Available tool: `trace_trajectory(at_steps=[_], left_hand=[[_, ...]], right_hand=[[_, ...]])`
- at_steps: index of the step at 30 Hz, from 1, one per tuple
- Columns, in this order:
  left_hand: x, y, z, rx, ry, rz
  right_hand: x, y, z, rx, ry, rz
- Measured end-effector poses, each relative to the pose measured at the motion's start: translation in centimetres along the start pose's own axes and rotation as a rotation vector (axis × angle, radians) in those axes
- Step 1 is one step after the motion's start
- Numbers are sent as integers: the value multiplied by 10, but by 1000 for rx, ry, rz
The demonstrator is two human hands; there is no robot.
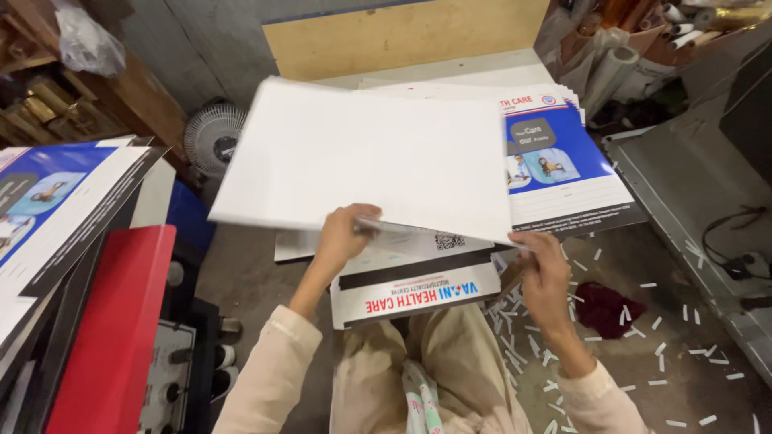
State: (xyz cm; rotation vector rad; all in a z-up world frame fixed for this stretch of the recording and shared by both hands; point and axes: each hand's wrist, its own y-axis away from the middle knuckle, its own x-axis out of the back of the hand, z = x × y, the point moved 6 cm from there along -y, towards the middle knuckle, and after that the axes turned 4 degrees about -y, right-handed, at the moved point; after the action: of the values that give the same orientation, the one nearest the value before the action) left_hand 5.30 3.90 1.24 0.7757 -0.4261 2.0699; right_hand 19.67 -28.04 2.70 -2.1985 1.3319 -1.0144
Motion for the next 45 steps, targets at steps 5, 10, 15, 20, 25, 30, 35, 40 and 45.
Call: trace_trajectory(at_steps=[5, 10, 15, 20, 25, 30, 35, 40, 45], left_hand=[[40, -12, 50, -460, 910, 95], [69, -28, 62, -531, 897, 138], [70, -21, -11, -308, 272, 514], [-29, 55, 12, -417, 163, 47], [-37, 60, 25, -401, 4, 154], [-37, 46, 9, -262, 161, 47], [-22, 31, 5, -273, -173, 124], [-48, 35, 6, -232, -514, -59], [-37, 35, 8, -224, -491, -191]], right_hand=[[-2, 39, -100, 668, 117, -115], [-36, 35, -130, 864, 126, -268], [-94, -23, -85, 483, 112, -466], [-135, -48, -57, 271, -5, -650], [-161, -62, -40, 57, 36, -812], [-164, -73, -41, -40, 162, -787], [-178, -79, -37, -55, 267, -927], [-162, -78, -39, -110, 49, -966], [-151, -69, -33, -72, -96, -900]])
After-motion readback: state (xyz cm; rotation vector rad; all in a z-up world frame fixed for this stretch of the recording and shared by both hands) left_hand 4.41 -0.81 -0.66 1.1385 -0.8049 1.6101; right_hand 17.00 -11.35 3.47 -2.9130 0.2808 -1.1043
